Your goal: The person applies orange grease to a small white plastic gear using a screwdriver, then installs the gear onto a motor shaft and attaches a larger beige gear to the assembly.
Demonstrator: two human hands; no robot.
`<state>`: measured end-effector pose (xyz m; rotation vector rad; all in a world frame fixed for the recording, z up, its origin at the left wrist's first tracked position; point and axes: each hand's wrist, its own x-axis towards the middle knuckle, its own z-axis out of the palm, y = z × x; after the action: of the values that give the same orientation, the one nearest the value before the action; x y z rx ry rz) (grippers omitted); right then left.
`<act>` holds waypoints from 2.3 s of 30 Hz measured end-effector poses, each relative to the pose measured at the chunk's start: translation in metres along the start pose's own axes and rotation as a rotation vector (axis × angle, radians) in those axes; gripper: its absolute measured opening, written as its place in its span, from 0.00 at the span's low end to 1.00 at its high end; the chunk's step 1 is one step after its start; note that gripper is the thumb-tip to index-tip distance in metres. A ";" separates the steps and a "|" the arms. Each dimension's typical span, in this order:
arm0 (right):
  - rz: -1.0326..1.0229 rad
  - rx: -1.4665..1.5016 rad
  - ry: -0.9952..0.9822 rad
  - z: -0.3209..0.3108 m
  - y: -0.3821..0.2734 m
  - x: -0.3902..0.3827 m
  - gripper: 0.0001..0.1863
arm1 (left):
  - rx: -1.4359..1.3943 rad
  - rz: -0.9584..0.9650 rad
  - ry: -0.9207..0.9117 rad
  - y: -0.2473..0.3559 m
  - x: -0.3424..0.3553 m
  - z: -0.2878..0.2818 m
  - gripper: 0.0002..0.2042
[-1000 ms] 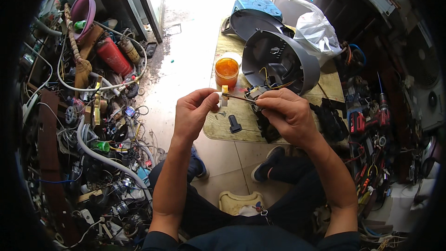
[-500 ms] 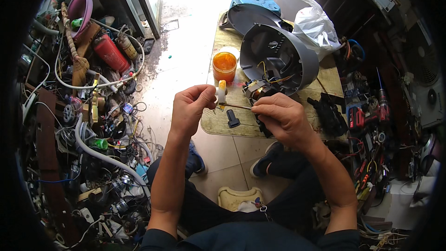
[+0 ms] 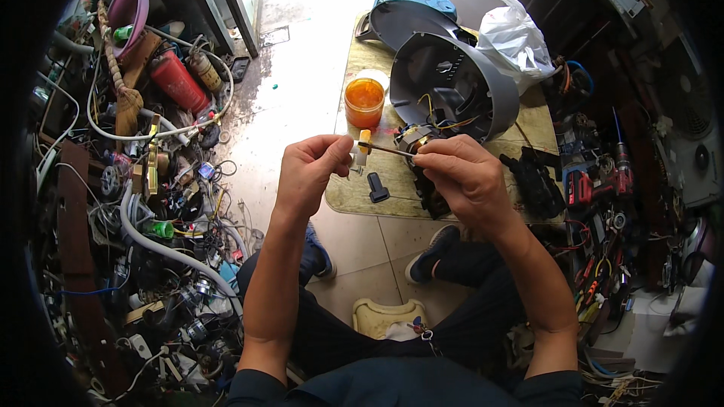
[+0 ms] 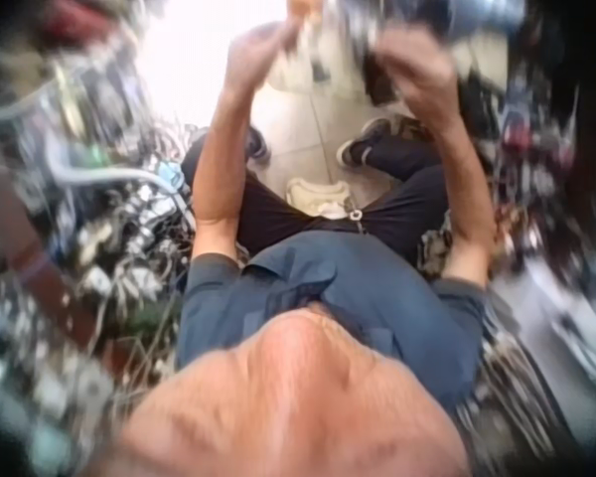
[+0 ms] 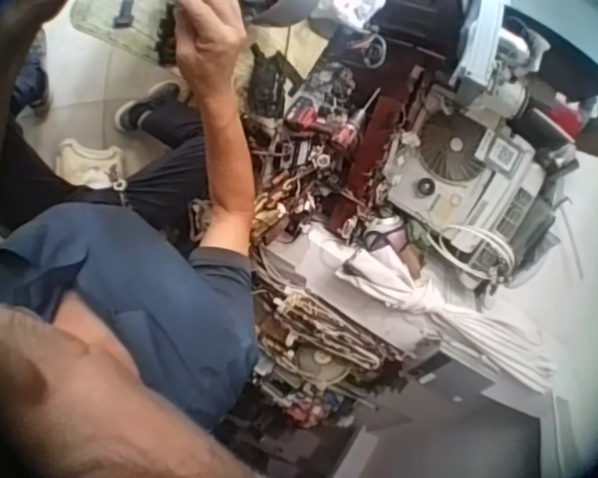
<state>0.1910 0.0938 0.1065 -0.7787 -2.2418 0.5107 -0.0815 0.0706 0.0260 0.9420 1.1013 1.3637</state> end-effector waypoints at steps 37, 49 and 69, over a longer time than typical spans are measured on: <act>-0.080 -0.012 -0.025 0.003 0.000 -0.014 0.18 | -0.015 -0.049 0.005 0.002 0.002 0.004 0.18; -0.098 -0.009 -0.089 0.002 0.001 -0.012 0.16 | -0.037 -0.042 0.020 -0.001 0.003 0.004 0.17; 0.033 0.142 -0.075 0.000 -0.009 -0.012 0.15 | -0.006 0.010 0.032 -0.001 0.004 0.002 0.15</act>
<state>0.1948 0.0791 0.1053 -0.7348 -2.2359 0.7175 -0.0794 0.0744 0.0258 0.9260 1.1173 1.3936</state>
